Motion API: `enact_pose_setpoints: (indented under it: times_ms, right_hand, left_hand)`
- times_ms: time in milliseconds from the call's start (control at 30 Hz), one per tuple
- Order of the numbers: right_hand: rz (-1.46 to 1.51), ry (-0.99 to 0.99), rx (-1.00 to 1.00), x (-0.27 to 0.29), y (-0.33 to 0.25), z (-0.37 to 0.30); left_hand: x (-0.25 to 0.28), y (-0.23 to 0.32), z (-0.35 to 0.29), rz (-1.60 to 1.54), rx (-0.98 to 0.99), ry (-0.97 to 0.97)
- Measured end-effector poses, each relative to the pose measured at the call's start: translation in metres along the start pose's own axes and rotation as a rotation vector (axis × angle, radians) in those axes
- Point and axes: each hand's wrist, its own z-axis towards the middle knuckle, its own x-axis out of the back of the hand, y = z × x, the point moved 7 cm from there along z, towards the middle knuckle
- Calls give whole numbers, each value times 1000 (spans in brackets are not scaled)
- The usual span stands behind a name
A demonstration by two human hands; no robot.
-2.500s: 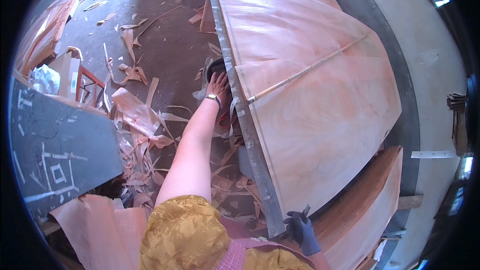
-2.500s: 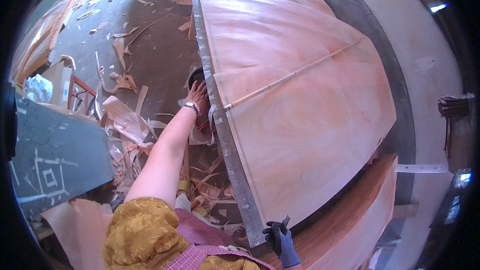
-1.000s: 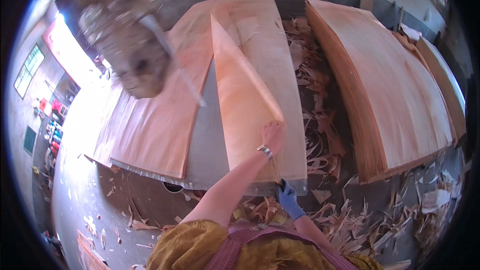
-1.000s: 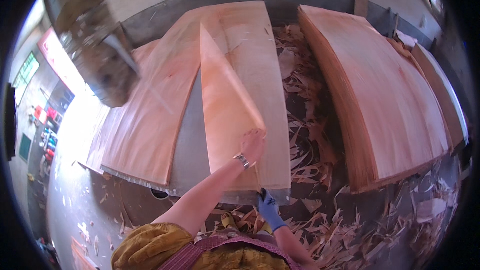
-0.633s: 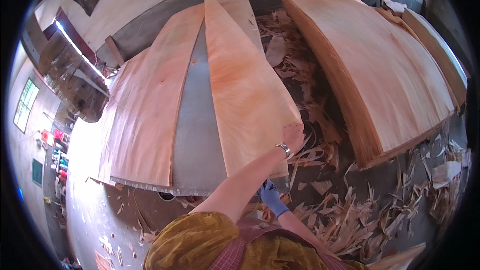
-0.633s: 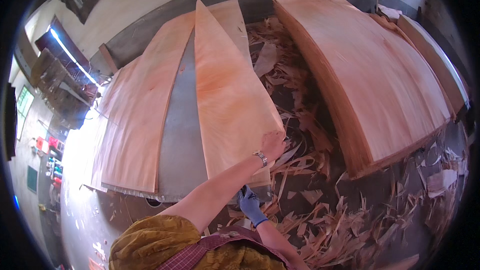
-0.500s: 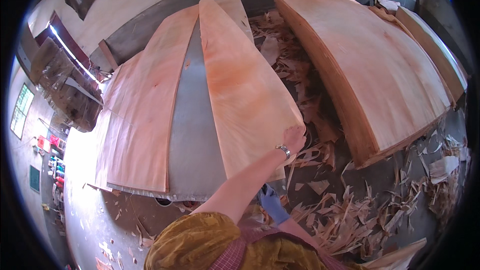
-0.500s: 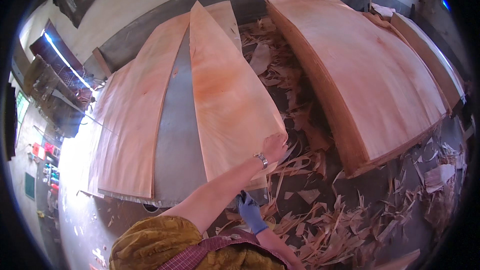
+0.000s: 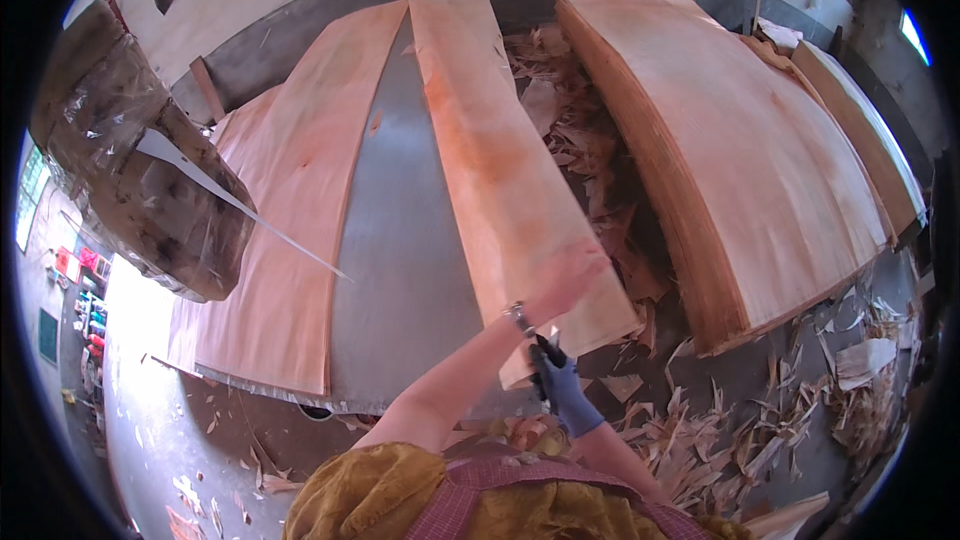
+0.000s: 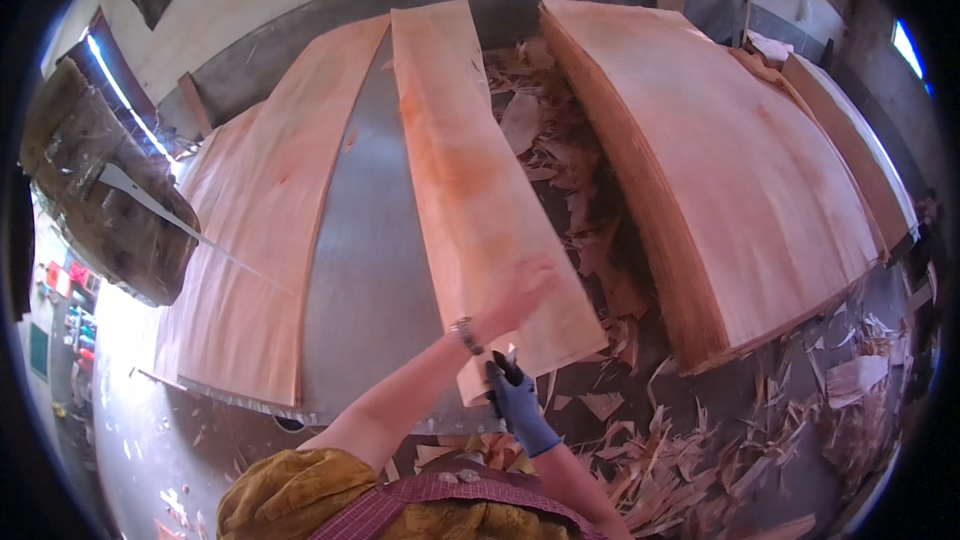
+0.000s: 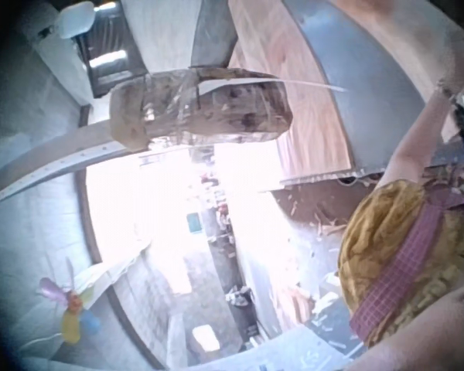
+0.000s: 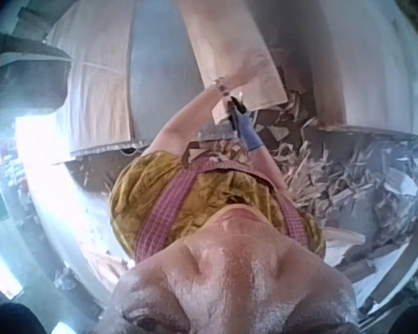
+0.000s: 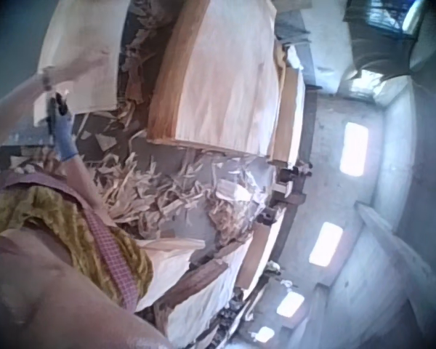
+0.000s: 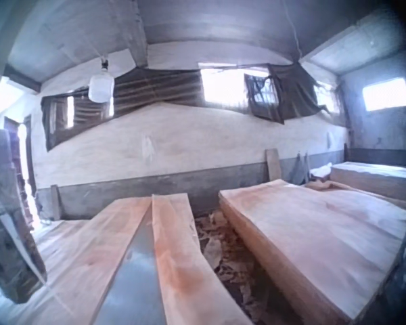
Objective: The person selects a sheet of wood veneer, identifies a hole in a base sheet, and uses a cutter to carve out a patch shape from the new sheet to fit into the hole.
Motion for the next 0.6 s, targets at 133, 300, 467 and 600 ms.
enact_pose_setpoints:
  times_ms: [133,300,467,600]
  right_hand:
    - [282,-30,-160,49,-73,-29]
    - [425,-144,-10,171,-162,-29]
    - [487,-114,40,345,-221,-30]
    - [367,8,68,463,-293,-44]
  left_hand:
    - [74,34,3,11,93,187]
    - [54,34,-16,34,282,292]
    - [-80,26,-79,4,805,-93]
    - [-243,-12,-167,-777,1452,-295]
